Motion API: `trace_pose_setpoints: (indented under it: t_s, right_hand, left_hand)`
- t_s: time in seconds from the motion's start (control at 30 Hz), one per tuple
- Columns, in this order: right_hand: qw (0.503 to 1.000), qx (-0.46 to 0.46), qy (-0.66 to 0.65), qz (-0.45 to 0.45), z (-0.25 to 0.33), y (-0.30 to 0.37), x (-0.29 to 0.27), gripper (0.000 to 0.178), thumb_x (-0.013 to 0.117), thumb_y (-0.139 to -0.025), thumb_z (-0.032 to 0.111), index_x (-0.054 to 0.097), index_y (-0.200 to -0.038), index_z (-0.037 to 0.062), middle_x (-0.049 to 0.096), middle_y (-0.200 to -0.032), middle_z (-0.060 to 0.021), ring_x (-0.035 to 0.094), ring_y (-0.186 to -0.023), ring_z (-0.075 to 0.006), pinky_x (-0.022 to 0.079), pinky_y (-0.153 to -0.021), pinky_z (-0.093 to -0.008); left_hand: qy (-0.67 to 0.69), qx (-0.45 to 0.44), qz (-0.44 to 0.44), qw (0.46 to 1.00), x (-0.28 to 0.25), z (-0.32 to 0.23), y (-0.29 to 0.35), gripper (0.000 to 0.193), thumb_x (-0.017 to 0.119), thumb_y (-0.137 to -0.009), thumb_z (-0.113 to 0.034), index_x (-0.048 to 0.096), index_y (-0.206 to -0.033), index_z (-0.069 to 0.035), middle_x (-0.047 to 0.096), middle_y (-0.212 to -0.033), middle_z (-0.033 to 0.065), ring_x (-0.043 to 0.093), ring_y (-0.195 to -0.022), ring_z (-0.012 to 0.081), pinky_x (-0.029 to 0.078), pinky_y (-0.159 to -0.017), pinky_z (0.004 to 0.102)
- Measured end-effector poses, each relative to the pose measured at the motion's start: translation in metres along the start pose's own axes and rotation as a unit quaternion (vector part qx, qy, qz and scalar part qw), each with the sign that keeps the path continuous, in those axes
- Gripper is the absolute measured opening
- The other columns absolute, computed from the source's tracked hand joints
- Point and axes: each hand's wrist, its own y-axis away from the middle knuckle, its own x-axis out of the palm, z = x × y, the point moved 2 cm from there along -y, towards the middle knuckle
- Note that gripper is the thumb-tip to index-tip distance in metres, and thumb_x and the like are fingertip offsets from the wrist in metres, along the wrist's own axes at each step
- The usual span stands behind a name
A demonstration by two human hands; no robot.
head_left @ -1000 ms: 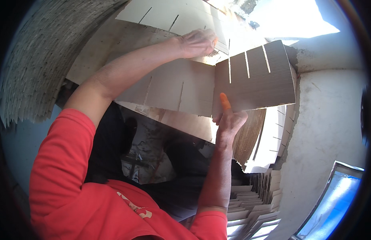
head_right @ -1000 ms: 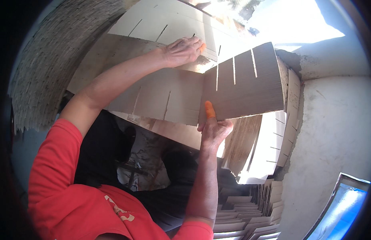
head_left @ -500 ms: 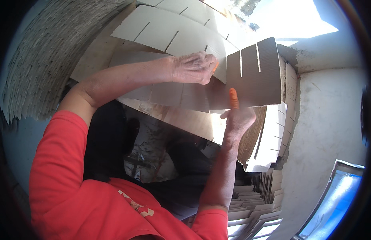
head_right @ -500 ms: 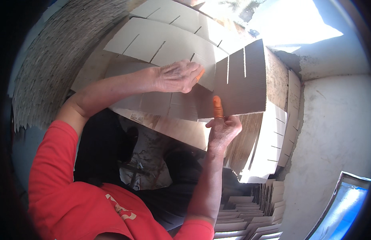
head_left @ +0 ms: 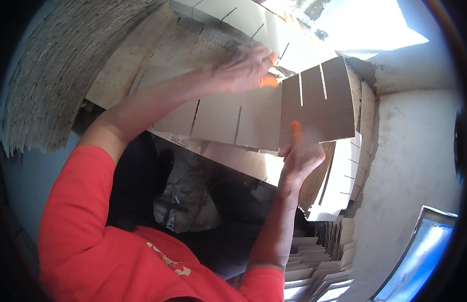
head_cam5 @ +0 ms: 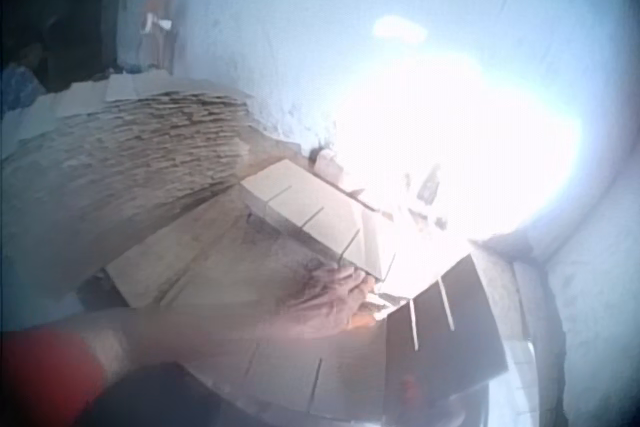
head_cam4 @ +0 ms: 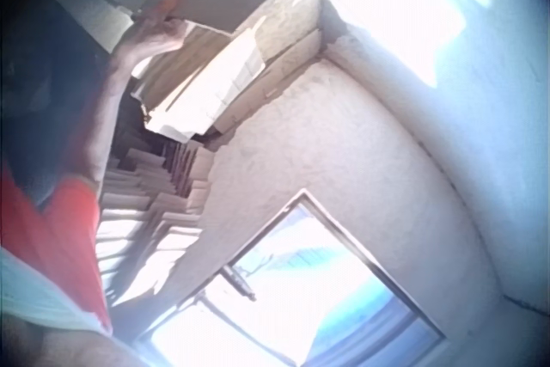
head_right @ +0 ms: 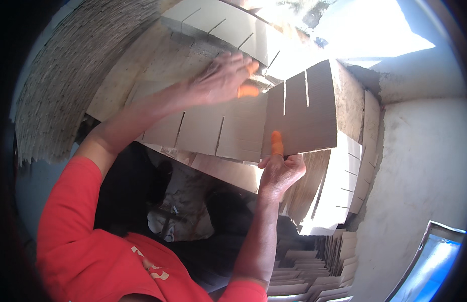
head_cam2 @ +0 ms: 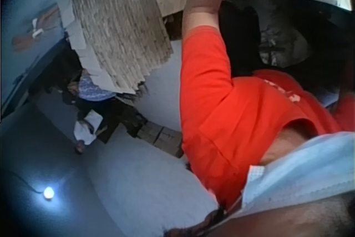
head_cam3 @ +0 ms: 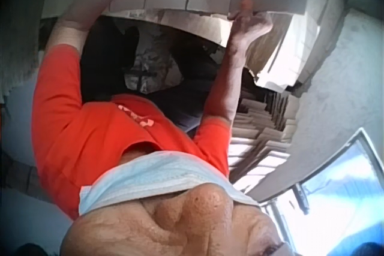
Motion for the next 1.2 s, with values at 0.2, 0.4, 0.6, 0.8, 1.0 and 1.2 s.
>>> trace_pose_setpoints:
  t_s: [0.2, 0.4, 0.6, 0.8, 1.0, 1.2]
  right_hand:
    - [0.999, 0.001, -0.035, 0.015, 0.0, 0.002, 0.005, 0.018, 0.068, -0.089, 0.014, 0.068, -0.081, -0.0025, 0.055, -0.051, -0.0031, 0.048, -0.035, -0.0073, 0.029, -0.032, -0.0223]
    - [0.999, 0.038, -0.031, 0.021, 0.0, 0.001, 0.004, 0.011, 0.069, -0.087, 0.006, 0.068, -0.081, -0.0033, 0.06, -0.055, -0.0042, 0.048, -0.037, -0.0074, 0.032, -0.035, -0.0223]
    - [0.999, 0.01, -0.028, 0.032, -0.001, 0.002, 0.005, 0.017, 0.067, -0.089, 0.013, 0.067, -0.08, -0.0018, 0.056, -0.054, -0.0029, 0.048, -0.036, -0.0071, 0.029, -0.033, -0.0216]
    - [0.998, 0.026, -0.051, 0.026, -0.001, 0.004, 0.004, 0.015, 0.067, -0.089, 0.012, 0.067, -0.084, -0.0024, 0.057, -0.055, -0.0028, 0.047, -0.037, -0.0071, 0.03, -0.034, -0.0223]
    - [0.997, 0.035, -0.051, 0.034, -0.001, 0.003, 0.002, 0.012, 0.067, -0.088, 0.01, 0.067, -0.087, -0.0022, 0.055, -0.054, -0.0026, 0.047, -0.037, -0.0075, 0.029, -0.034, -0.0231]
    - [0.997, 0.044, -0.051, 0.029, 0.002, 0.001, 0.001, 0.015, 0.071, -0.086, 0.01, 0.068, -0.081, -0.004, 0.062, -0.059, -0.0038, 0.047, -0.037, -0.0073, 0.033, -0.034, -0.0238]
  left_hand:
    - [-0.256, 0.03, 0.028, 0.966, 0.052, 0.085, -0.03, 0.045, 0.06, -0.086, -0.019, 0.053, -0.12, 0.009, 0.061, -0.113, 0.0149, 0.054, -0.103, 0.0239, 0.045, -0.088, 0.034]
    - [-0.345, 0.116, 0.129, 0.923, 0.057, 0.07, -0.034, 0.019, 0.062, -0.072, -0.008, 0.06, -0.087, 0.003, 0.063, -0.087, 0.0123, 0.056, -0.094, 0.019, 0.047, -0.08, 0.0309]
    - [-0.266, 0.082, 0.075, 0.958, 0.051, 0.066, -0.038, 0.008, 0.062, -0.074, -0.01, 0.057, -0.077, -0.004, 0.06, -0.073, 0.0088, 0.058, -0.082, 0.0191, 0.05, -0.068, 0.0298]
    - [-0.095, 0.074, 0.053, 0.991, 0.037, 0.066, -0.037, 0.013, 0.063, -0.078, -0.014, 0.06, -0.086, -0.003, 0.061, -0.086, 0.005, 0.057, -0.086, 0.0187, 0.053, -0.072, 0.0286]
    - [-0.14, 0.193, -0.022, 0.971, 0.013, 0.036, -0.029, 0.031, 0.062, -0.075, -0.011, 0.062, -0.104, 0.001, 0.058, -0.101, 0.0064, 0.057, -0.092, 0.0176, 0.053, -0.077, 0.0278]
    - [-0.166, 0.288, -0.064, 0.941, -0.007, 0.0, -0.01, 0.035, 0.061, -0.069, -0.008, 0.061, -0.101, 0.006, 0.055, -0.094, 0.0066, 0.056, -0.086, 0.0171, 0.051, -0.071, 0.0281]
